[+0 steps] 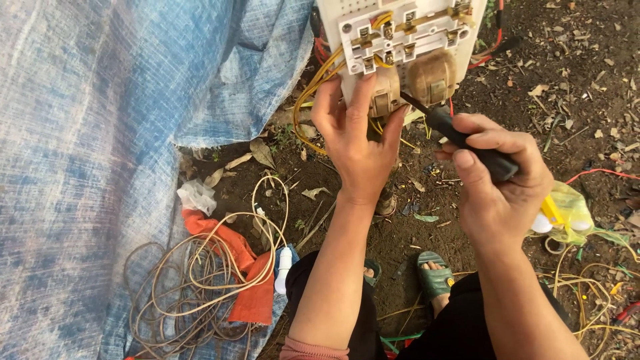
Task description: Using a screwdriver to secure or adjust wires within an outdoor electrical panel mounted on a post.
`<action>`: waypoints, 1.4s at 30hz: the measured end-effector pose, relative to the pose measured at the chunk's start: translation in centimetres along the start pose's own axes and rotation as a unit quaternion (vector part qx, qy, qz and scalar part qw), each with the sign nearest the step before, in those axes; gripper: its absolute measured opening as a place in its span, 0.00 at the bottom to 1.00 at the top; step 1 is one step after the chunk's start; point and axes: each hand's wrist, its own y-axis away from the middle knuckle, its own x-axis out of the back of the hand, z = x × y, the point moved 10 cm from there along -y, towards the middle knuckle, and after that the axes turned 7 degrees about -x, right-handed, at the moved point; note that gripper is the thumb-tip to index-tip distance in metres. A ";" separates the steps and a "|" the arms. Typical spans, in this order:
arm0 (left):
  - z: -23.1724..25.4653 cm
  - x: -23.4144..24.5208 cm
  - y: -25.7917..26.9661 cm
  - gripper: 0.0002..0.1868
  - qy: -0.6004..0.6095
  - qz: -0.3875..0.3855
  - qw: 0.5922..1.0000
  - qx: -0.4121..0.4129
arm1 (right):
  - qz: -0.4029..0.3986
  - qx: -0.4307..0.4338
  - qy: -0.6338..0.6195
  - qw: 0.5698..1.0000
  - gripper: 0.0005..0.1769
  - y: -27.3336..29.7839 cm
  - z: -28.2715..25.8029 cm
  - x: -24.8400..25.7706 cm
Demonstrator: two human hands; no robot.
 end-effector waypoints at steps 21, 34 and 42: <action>0.1 0.4 0.1 0.38 0.063 0.004 0.998 0.030 | 0.008 0.071 0.080 0.994 0.11 1.9 -2.2 0.1; 0.6 1.2 -0.5 0.32 0.055 0.009 0.998 0.040 | 0.001 0.077 0.084 0.993 0.10 1.8 -2.3 -0.2; 0.5 1.0 -0.4 0.31 0.059 0.009 0.997 0.047 | 0.008 0.079 0.091 0.993 0.10 2.3 -2.6 -0.2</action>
